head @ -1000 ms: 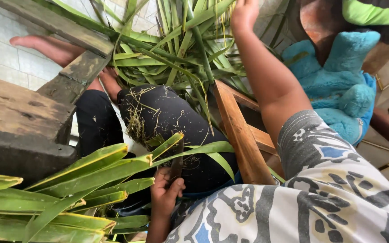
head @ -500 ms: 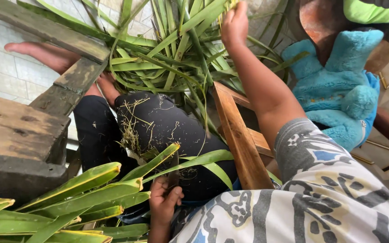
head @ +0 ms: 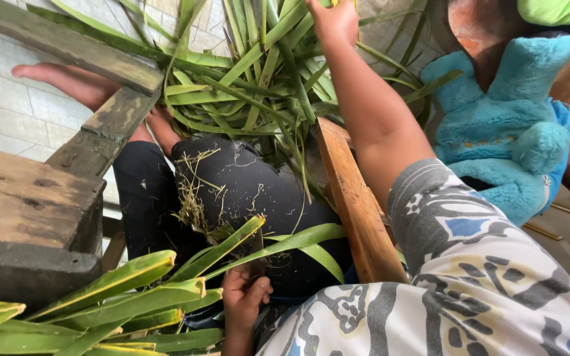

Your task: Stripping palm leaves from their midribs using a knife

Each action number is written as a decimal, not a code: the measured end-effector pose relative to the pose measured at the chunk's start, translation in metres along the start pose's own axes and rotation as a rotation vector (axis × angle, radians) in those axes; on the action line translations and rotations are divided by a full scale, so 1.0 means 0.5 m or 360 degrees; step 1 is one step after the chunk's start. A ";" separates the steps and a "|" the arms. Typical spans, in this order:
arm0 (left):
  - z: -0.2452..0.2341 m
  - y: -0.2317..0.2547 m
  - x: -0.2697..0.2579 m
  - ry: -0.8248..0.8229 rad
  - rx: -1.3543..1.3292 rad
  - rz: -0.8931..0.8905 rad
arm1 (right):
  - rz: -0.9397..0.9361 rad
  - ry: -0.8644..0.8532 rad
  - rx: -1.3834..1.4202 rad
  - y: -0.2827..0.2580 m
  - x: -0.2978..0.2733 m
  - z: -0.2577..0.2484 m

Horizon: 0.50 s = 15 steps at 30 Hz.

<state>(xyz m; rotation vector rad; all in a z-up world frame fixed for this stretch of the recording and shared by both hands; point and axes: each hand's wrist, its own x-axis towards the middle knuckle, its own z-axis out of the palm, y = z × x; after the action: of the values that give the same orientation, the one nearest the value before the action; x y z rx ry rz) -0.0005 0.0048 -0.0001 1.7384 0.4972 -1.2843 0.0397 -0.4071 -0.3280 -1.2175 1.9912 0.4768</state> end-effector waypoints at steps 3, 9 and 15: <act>0.003 0.006 0.002 -0.0007 0.0028 0.0033 | -0.0035 0.0118 0.0058 0.039 0.076 0.062; 0.004 0.009 0.004 -0.0022 0.0067 0.0089 | -0.0545 0.0435 0.0527 0.067 0.048 0.080; 0.004 0.005 0.006 -0.0049 0.0028 0.0163 | -0.0406 0.0445 0.0141 0.092 0.078 0.029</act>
<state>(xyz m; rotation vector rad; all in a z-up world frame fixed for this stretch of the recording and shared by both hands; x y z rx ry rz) 0.0013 0.0013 -0.0017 1.7334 0.3759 -1.2441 -0.0056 -0.3990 -0.3696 -1.5227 2.0206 0.0935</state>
